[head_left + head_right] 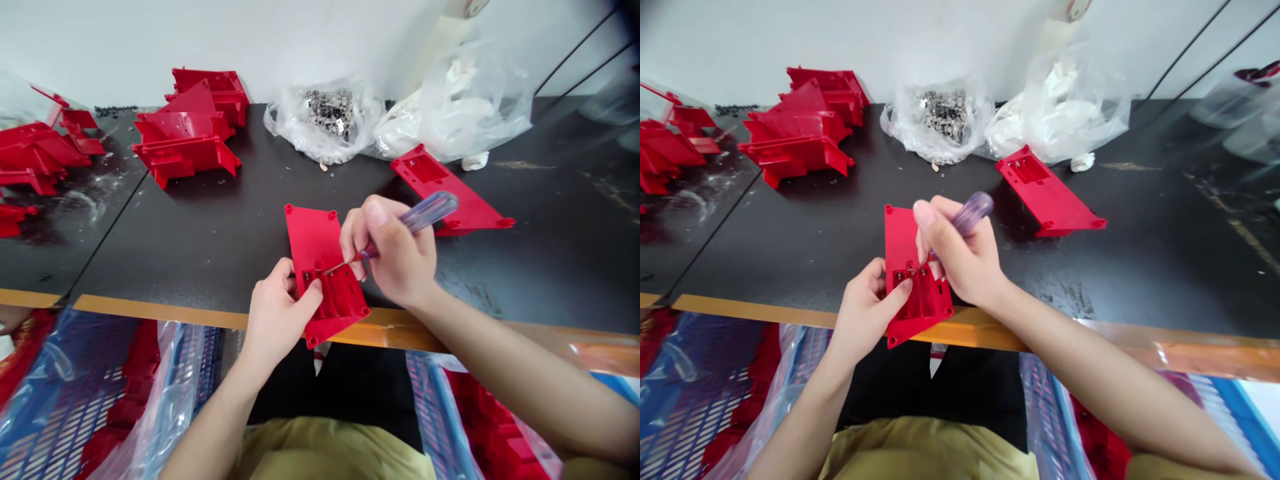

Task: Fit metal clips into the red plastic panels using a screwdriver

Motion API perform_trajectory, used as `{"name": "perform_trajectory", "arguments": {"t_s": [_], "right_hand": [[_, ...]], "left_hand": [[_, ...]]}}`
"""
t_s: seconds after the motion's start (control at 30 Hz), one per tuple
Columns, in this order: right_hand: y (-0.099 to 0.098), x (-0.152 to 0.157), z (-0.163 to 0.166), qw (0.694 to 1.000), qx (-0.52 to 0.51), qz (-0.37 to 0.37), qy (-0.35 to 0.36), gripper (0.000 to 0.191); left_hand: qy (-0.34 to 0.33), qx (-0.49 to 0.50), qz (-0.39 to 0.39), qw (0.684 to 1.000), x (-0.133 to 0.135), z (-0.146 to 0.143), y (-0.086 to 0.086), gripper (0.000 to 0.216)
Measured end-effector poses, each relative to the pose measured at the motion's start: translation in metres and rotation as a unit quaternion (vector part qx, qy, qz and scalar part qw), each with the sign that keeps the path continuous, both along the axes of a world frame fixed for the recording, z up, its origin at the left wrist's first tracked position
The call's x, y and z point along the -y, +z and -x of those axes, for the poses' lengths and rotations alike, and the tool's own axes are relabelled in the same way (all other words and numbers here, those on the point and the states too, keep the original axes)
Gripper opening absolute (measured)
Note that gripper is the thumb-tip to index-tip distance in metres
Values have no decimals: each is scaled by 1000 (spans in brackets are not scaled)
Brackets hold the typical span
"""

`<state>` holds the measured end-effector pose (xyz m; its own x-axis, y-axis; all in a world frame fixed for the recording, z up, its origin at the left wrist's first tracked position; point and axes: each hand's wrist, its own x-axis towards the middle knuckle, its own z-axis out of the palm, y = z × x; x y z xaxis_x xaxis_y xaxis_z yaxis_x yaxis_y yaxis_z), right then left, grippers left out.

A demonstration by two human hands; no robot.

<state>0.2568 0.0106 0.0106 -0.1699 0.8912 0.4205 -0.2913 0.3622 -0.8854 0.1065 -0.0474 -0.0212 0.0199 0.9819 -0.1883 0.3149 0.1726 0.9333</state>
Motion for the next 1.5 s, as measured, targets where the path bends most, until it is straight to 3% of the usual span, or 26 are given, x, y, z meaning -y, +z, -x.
{"name": "perform_trajectory", "arguments": {"t_s": [0.2,0.4,0.73,1.33,1.5], "right_hand": [[-8,6,6,991,94,-46,-81,44],[-11,6,11,987,84,-91,-103,40],[-15,10,19,978,109,-100,-148,41],[-15,-3,22,984,131,-79,-93,49],[-19,-7,18,991,70,-55,-102,43]], "left_hand": [[-3,5,14,1000,0,0,-1,17],[-5,4,15,1000,1,0,1,16],[-15,-4,10,1000,0,1,2,14],[-22,-23,6,999,-2,1,3,13],[-22,-20,2,1000,-2,2,3,14]]}}
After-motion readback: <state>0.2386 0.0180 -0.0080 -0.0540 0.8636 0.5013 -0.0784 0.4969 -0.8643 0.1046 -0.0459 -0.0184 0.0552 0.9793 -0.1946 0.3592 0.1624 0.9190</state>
